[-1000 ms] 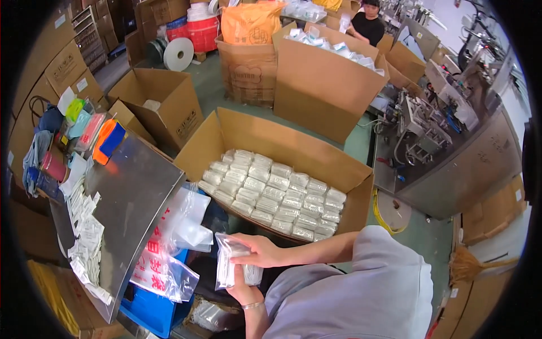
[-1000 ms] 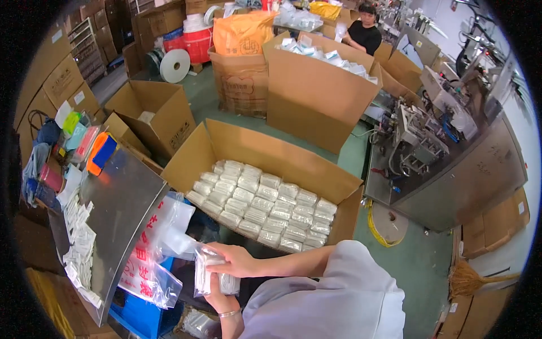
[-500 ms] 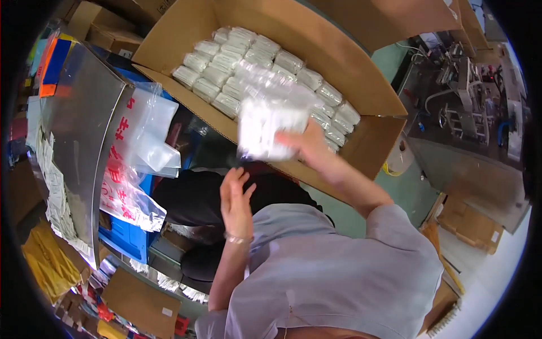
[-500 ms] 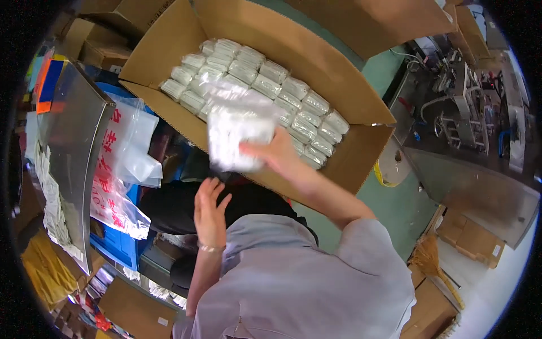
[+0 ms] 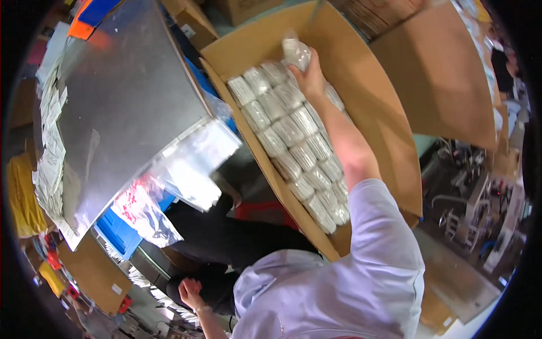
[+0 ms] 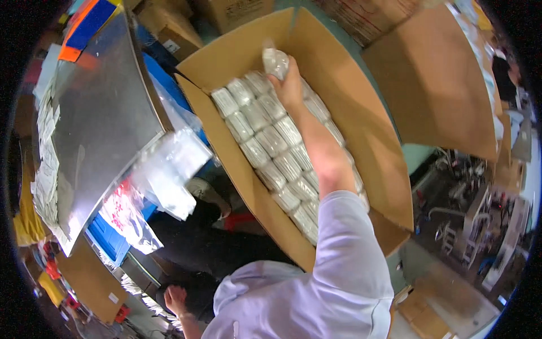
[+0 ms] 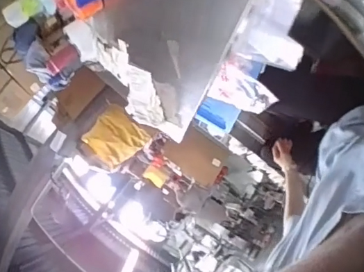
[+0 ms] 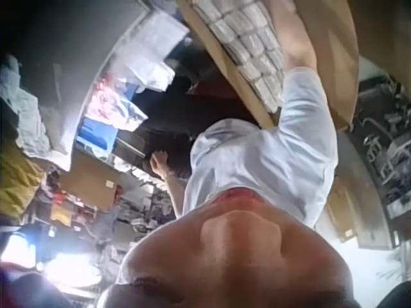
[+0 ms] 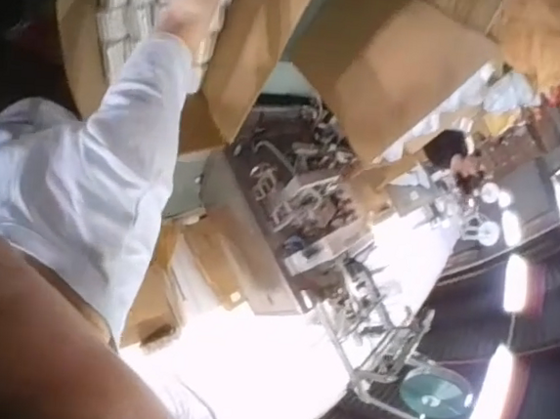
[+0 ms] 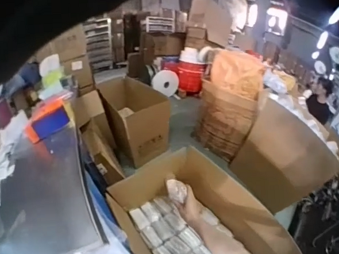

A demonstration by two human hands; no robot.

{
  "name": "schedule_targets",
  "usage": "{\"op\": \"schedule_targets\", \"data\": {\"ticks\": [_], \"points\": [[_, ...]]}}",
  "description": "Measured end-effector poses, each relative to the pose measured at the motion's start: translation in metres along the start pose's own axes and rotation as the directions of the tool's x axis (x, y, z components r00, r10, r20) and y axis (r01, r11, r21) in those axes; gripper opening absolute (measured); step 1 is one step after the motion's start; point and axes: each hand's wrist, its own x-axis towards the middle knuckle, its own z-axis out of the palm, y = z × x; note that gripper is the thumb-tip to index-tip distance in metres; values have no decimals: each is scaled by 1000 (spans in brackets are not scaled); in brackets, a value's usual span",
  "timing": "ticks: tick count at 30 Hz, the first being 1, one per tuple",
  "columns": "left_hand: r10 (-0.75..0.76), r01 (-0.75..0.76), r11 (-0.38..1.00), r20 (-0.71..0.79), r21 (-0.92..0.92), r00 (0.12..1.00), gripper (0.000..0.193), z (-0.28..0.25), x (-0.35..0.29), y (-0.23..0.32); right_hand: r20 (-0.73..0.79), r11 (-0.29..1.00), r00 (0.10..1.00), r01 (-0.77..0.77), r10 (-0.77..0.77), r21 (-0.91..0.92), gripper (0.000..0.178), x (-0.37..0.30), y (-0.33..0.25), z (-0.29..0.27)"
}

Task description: Remove items from a conveyor belt, place them into clear plastic bags, and pack the filled bags into cardboard boxes.

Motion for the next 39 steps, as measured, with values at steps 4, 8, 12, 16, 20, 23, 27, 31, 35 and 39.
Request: {"op": "schedule_targets", "data": {"ticks": [4, 8, 12, 16, 20, 23, 27, 31, 35, 39], "points": [[-80, 89, 991, -95, 99, 992, 19, -39, -15, -68, -11, 883, 991, -112, 132, 456, 66, 30, 51, 54], [-260, 271, 956, -105, 116, 960, 18, -40, -31, -77, 75, 858, 997, 44, -7, -512, 60, 20, 48, 62], [-392, 394, 916, -38, 70, 919, 18, -2, -46, -76, 464, 817, 877, 173, 127, -551, 70, 38, 39, 56], [-366, 360, 918, 4, 164, 931, 17, 34, -52, -69, 641, 709, 645, 210, 417, -673, 71, 79, 39, 89], [-392, 381, 912, 49, 155, 919, 17, 57, -49, -46, 543, 708, 664, 29, 515, -706, 67, 81, 78, 94], [-405, 404, 913, 7, 48, 914, 16, 47, -50, -54, 264, 736, 833, -226, 486, -638, 65, 53, 85, 96], [-472, 472, 881, -13, 10, 881, 16, 33, -50, -88, 358, 842, 821, -246, 445, -481, 67, 43, 77, 82], [-495, 495, 869, 2, 7, 869, 18, 34, -45, -100, 628, 851, 631, -101, 455, -515, 80, 42, 63, 89], [-561, 560, 826, 162, 57, 811, 19, 62, -18, -69, 378, 828, 812, -211, 445, -520, 87, 36, 102, 105], [-327, 271, 941, 334, 203, 884, 21, 64, 41, -101, 315, 717, 812, -172, 491, -676, 102, 30, 96, 90]]}}
